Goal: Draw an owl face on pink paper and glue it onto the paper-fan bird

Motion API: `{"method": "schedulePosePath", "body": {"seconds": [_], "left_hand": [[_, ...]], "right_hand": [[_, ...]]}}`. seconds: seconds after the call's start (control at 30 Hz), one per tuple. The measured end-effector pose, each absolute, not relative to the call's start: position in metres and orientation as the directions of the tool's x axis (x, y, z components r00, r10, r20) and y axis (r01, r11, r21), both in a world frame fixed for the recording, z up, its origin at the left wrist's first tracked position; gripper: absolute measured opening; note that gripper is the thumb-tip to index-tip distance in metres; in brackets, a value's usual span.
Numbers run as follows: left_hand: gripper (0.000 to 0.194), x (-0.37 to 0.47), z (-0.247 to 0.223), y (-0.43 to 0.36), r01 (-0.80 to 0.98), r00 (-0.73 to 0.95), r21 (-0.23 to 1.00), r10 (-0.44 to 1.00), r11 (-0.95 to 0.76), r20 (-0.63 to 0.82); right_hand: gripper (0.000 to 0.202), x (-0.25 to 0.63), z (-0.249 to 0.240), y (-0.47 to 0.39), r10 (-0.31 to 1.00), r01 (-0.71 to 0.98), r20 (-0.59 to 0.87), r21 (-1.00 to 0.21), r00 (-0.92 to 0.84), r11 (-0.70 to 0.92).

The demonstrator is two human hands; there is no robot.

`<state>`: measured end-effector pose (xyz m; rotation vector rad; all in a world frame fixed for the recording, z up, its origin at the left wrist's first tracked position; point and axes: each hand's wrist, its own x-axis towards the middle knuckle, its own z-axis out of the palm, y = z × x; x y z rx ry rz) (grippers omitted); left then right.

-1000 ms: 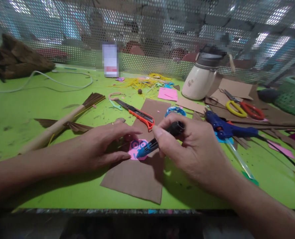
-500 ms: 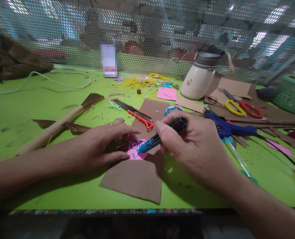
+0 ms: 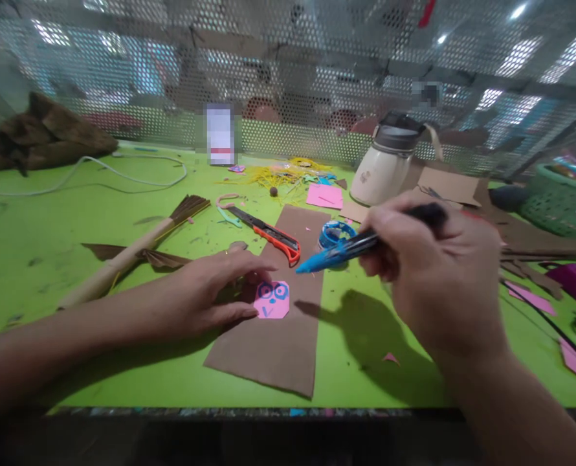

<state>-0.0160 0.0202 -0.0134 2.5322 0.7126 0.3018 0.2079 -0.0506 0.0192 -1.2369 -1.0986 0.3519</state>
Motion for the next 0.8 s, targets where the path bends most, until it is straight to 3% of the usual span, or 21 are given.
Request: {"method": "schedulePosePath", "body": {"seconds": [0.13, 0.27, 0.6, 0.8], "left_hand": [[0.045, -0.017, -0.011, 0.020, 0.441, 0.831, 0.529, 0.552, -0.725, 0.064], [0.047, -0.018, -0.013, 0.021, 0.448, 0.825, 0.543, 0.562, -0.710, 0.055], [0.047, -0.019, -0.011, 0.021, 0.432, 0.833, 0.536, 0.548, -0.725, 0.071], [0.049, -0.018, -0.012, 0.021, 0.426, 0.838, 0.529, 0.541, -0.734, 0.075]], "right_hand": [[0.036, 0.215, 0.041, -0.038, 0.478, 0.308, 0.471, -0.872, 0.741, 0.381], [0.019, 0.238, 0.030, -0.025, 0.385, 0.447, 0.623, -0.770, 0.681, 0.454], [0.022, 0.252, 0.007, -0.016, 0.618, 0.615, 0.602, -0.754, 0.506, 0.231], [0.031, 0.248, -0.007, -0.002, 0.822, 0.753, 0.519, -0.632, 0.235, 0.184]]}}
